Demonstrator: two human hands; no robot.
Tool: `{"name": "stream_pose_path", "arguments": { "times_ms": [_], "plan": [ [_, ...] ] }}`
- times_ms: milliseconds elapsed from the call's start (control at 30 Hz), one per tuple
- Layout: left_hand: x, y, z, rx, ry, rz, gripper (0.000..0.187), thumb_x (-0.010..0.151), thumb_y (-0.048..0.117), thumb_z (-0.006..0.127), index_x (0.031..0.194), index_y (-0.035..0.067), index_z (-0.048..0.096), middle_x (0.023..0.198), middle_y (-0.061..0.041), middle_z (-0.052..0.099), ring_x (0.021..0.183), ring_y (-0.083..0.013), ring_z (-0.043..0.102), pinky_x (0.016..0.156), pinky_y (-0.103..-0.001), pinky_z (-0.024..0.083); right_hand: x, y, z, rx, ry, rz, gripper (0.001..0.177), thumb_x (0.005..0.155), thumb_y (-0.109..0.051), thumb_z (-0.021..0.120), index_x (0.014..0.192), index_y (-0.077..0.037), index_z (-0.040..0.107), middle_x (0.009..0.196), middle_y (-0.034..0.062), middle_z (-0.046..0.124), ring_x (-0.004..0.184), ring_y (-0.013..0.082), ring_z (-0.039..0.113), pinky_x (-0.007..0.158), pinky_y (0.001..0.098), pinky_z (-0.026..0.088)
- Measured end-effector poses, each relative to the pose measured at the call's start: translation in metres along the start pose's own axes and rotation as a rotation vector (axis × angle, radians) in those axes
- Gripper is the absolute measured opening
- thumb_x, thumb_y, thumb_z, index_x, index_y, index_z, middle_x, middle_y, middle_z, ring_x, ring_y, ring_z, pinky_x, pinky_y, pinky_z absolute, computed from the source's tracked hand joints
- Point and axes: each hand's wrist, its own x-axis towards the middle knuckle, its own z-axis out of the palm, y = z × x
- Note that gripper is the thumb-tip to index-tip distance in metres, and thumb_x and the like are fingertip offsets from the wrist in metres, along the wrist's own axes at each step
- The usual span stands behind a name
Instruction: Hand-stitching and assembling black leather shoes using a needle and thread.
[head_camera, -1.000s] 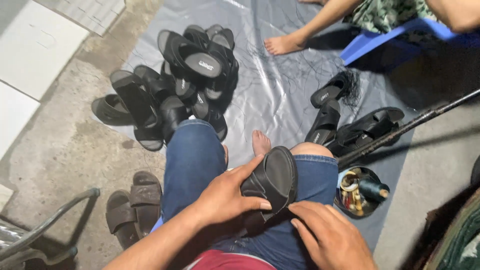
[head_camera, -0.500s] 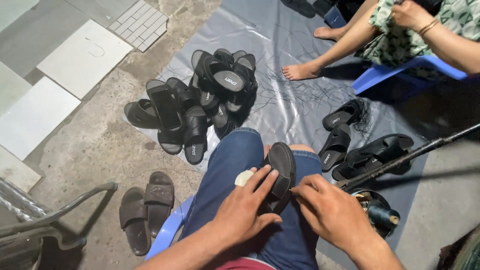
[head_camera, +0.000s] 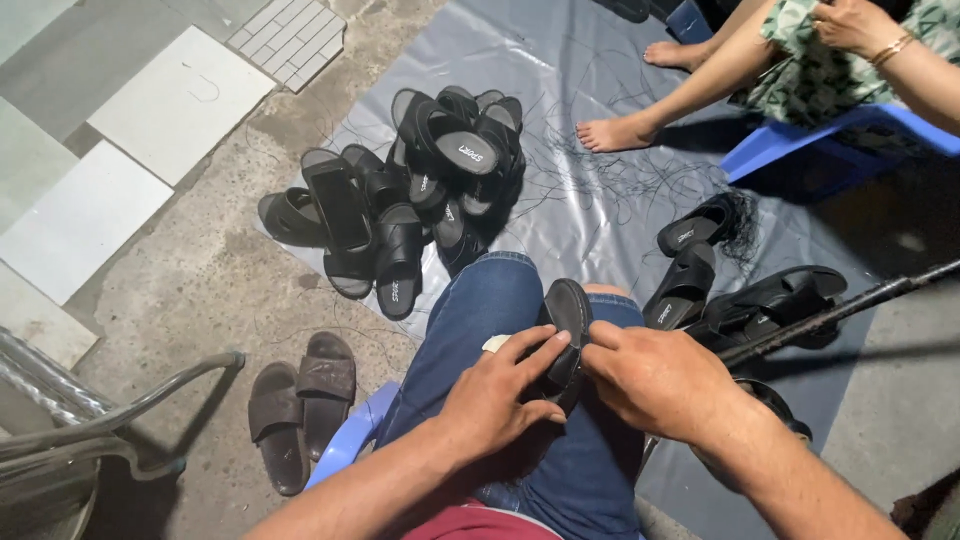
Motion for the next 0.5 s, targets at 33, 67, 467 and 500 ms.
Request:
{"name": "stream_pose_path", "arguments": {
  "times_ms": [33,67,467,500],
  "plan": [
    [0.0,-0.001,0.001,0.015,0.004,0.02,0.08,0.067,0.037,0.074,0.135,0.027,0.033,0.139,0.002,0.036,0.106,-0.0335,0.052,0.07,-0.056,0.048,0.003,-0.002,-0.001,-0.026,-0.025,-0.016,0.014,0.083,-0.025,0.051,0.076,-0.014,0.045,0.077,0.0001,0.043,0.06,0.0215,0.054,0.036,0.0414,0.046],
    [0.0,-0.002,0.002,0.031,0.008,0.041,0.08,0.068,0.037,0.074,0.135,0.026,0.033,0.139,0.001,0.036,0.104,-0.0338,0.053,0.065,-0.057,0.05,0.005,-0.004,-0.002,-0.052,-0.049,-0.033,0.012,0.083,-0.024,0.051,0.078,-0.014,0.046,0.079,0.0005,0.045,0.061,0.0224,0.055,0.036,0.0421,0.047],
    [-0.035,0.005,-0.008,0.048,0.195,0.013,0.054,0.082,0.028,0.061,0.13,0.016,0.04,0.134,-0.011,0.038,0.09,-0.0379,0.057,0.061,-0.053,0.053,0.005,-0.003,-0.01,0.084,-0.143,0.039,0.019,0.083,-0.03,0.056,0.088,-0.017,0.043,0.085,0.0006,0.045,0.069,0.0243,0.057,0.048,0.0446,0.05],
    [-0.041,-0.001,-0.005,0.055,0.194,0.012,0.054,0.082,0.028,0.061,0.13,0.016,0.04,0.134,-0.011,0.038,0.09,-0.0379,0.057,0.061,-0.053,0.053,0.002,-0.004,-0.007,0.087,-0.138,0.036,0.019,0.083,-0.03,0.056,0.088,-0.017,0.043,0.085,0.0006,0.045,0.069,0.0243,0.057,0.048,0.0446,0.05]
  ]
}}
